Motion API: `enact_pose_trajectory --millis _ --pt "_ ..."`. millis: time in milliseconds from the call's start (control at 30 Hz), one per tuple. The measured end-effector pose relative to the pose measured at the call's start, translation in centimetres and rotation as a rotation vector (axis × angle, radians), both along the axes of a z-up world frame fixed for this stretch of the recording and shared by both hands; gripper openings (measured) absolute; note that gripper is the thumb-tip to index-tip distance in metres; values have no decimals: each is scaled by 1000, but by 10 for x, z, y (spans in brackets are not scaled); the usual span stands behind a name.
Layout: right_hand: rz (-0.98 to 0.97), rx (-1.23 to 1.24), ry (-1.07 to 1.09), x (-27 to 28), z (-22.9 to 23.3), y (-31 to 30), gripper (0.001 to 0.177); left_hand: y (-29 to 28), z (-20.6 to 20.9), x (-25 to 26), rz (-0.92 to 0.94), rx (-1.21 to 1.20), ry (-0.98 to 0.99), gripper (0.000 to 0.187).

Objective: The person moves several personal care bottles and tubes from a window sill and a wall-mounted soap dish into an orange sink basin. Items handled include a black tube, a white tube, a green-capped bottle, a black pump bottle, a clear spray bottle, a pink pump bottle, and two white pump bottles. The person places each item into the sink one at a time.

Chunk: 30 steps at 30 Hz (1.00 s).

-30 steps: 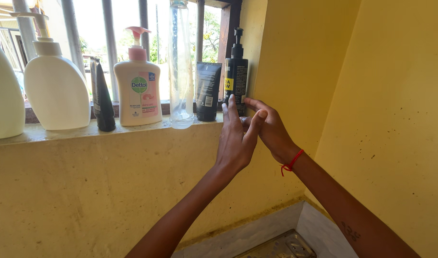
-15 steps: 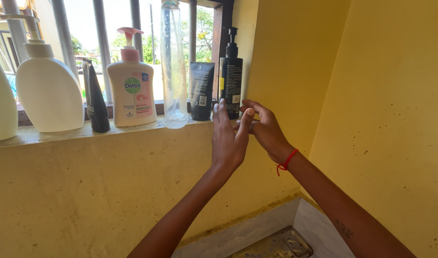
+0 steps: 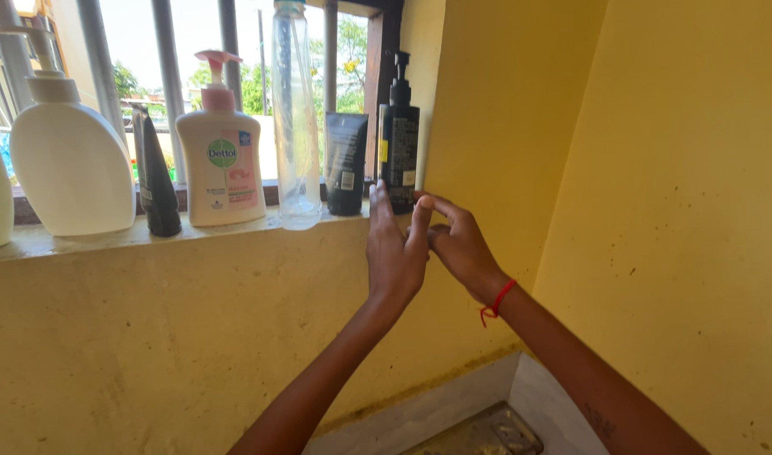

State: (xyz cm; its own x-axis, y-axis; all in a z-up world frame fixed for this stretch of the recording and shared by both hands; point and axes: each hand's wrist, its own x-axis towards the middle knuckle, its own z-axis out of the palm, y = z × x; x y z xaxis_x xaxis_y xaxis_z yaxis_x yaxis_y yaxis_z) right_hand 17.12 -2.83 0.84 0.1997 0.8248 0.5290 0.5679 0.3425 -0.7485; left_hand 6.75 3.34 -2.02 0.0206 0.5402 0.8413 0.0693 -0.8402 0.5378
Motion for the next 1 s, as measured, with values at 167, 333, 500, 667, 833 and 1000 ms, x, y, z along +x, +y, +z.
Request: enact_pose_trajectory --millis 167,333,500,667,833,1000 --pt "68 126 101 2 -1 -3 55 -9 -6 -8 -35 19 -105 78" --pt "-2 136 116 0 3 3 53 -20 2 -18 -118 -137 -102 65" --pt "20 159 110 1 4 8 39 -21 4 -22 -122 -21 -181 56" --pt "-5 215 59 7 -5 -4 35 -18 2 -24 -63 50 -161 49" --pt "10 242 74 17 -12 -24 35 -25 -2 -20 -187 -42 -139 49" --pt "-78 204 86 36 -29 -54 34 -28 -11 -15 -303 -51 -37 49"
